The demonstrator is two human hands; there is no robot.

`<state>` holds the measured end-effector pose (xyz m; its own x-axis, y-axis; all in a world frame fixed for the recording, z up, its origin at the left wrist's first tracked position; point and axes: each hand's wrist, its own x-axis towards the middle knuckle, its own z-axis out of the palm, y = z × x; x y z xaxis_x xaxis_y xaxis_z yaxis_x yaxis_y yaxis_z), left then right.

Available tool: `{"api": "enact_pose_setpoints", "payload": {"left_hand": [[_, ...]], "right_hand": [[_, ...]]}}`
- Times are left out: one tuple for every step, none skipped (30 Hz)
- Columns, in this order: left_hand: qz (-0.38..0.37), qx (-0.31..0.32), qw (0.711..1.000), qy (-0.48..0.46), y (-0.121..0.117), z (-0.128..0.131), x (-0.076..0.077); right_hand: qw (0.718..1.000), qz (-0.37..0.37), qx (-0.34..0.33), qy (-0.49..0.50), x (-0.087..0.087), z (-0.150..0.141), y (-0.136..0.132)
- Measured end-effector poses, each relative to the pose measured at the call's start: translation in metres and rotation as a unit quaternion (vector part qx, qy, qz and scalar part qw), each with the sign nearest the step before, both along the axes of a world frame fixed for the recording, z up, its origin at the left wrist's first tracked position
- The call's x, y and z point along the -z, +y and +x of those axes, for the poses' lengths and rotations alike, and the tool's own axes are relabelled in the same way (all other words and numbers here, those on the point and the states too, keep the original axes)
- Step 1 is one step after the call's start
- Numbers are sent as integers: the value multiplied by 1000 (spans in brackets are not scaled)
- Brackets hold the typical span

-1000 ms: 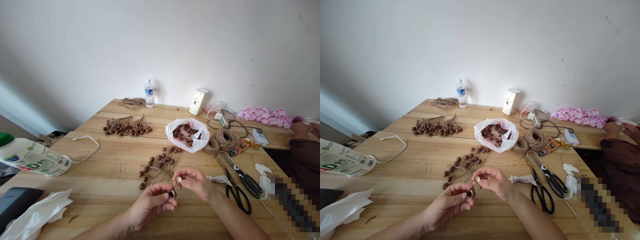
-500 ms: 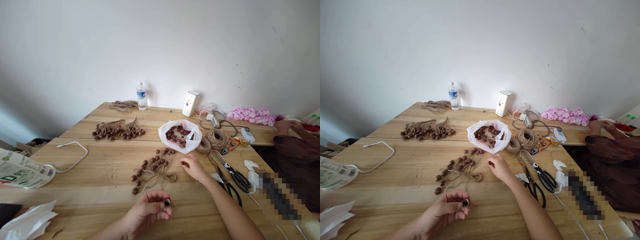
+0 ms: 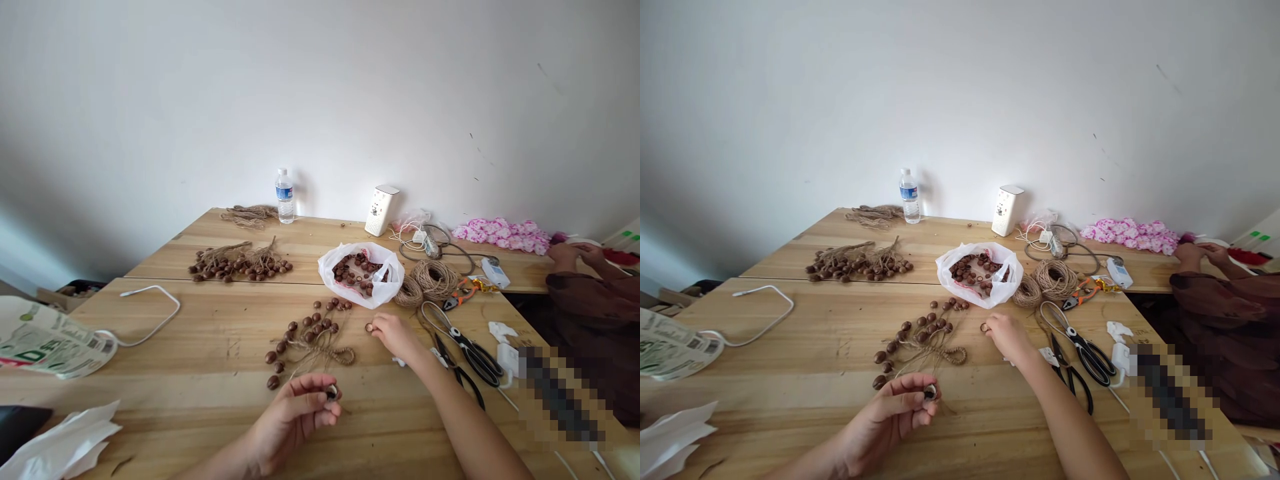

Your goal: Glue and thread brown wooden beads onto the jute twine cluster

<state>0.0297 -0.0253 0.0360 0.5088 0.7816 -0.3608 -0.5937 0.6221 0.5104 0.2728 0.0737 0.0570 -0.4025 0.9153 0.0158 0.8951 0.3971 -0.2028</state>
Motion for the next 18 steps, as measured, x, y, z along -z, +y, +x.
{"api": "enact_pose_setpoints", "payload": {"left_hand": [[1, 0, 1000, -2, 0, 0, 1], [3, 0, 1000, -4, 0, 0, 1], [4, 0, 1000, -6, 1, -1, 1], [3, 0, 1000, -8, 1, -1, 2], [2, -1, 1000, -9, 1, -1, 2], [0, -4, 1000, -11, 2, -1, 2], [-2, -7, 1000, -12, 2, -1, 2], [-4, -10, 1000, -13, 2, -1, 2], [-5, -12, 1000, -13, 3, -1, 2], [-5, -13, 1000, -13, 3, -1, 2], [-5, -15, 1000, -12, 3, -1, 2], [-4, -17, 1000, -11, 3, -2, 2], [-4, -21, 1000, -10, 3, -2, 2], [-3, -25, 1000, -10, 3, -2, 1], [-3, -29, 1000, -9, 3, -2, 1], [-2, -31, 999, -9, 3, -3, 0], [0, -32, 999, -9, 4, -3, 0], [1, -31, 999, -9, 4, -3, 0]], "right_hand": [[1000, -1, 9, -3, -9, 1, -3], [1000, -2, 16, -6, -18, 4, -7], [1000, -3, 21, -9, -27, 6, -11], [1000, -9, 26, -15, -35, 10, -15], [999, -22, 36, -25, -42, 13, -19], [997, -45, 50, -42, -47, 17, -23], [994, -70, 55, -56, -49, 20, -27], [992, -95, 50, -71, -49, 23, -30], [989, -116, 41, -85, -46, 26, -33], [986, -130, 27, -99, -42, 28, -35], [984, -137, 20, -112, -38, 29, -36], [983, -136, 20, -120, -33, 31, -37], [983, -133, 22, -126, -29, 32, -37], [983, -130, 27, -128, -27, 32, -38], [984, -126, 29, -123, -27, 32, -38], [987, -119, 23, -107, -30, 32, -39], [991, -107, 11, -78, -34, 29, -40], [995, -89, -9, -39, -40, 26, -41]]}}
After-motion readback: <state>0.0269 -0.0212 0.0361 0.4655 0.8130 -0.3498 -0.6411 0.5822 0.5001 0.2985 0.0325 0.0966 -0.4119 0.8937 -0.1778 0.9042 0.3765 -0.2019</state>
